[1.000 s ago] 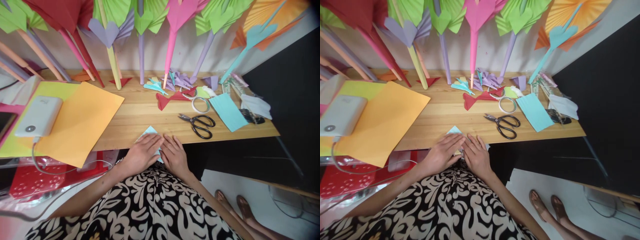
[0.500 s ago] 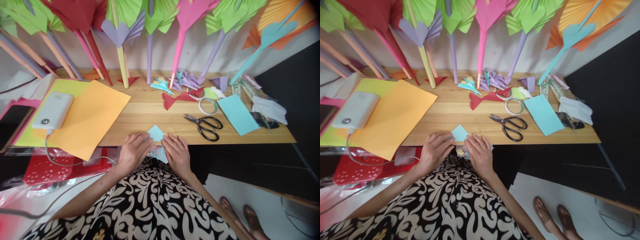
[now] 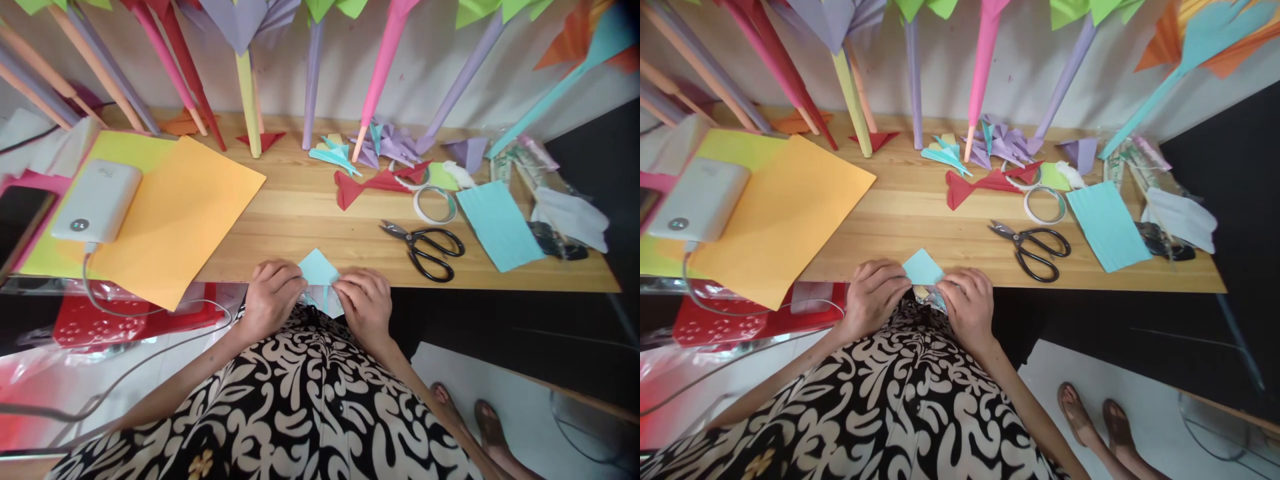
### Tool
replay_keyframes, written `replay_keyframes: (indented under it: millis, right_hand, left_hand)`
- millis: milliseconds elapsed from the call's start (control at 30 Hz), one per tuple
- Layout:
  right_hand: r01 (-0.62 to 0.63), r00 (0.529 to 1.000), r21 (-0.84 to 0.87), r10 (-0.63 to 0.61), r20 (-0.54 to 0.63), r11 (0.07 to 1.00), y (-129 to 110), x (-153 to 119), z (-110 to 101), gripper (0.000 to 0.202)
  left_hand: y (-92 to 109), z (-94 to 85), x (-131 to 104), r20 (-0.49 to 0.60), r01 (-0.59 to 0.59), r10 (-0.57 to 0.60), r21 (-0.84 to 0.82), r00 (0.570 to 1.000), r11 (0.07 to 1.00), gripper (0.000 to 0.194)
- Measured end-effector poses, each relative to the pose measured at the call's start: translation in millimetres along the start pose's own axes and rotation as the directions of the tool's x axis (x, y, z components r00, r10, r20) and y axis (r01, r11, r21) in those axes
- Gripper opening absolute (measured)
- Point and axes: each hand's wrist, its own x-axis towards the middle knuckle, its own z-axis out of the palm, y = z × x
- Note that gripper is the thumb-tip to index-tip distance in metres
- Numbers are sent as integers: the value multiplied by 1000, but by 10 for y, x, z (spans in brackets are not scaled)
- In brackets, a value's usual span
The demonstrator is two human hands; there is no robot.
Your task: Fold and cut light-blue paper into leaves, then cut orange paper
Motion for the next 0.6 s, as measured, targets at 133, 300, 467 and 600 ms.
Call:
replay_keyframes:
  millis: [133,300,467,600]
  right_hand:
    - [12,999,-15,-11,42,1000,23,2,6,20]
    - [-2,999,12,2,40,1000,22,-9,35,18]
    - [-27,999,-1,27,36,1000,17,-4,46,11]
    - [6,999,11,-6,32,1000,15,15,47,8]
  left_hand:
    - [2,-24,22,26,-3,3,-8,1000,1000,9]
    - [-14,-38,23,55,10,-9,-5,998,1000,11]
    - [-34,-10,-14,44,8,-9,4,999,1000,7]
    - [-32,0,-15,39,9,-10,16,999,1000,6]
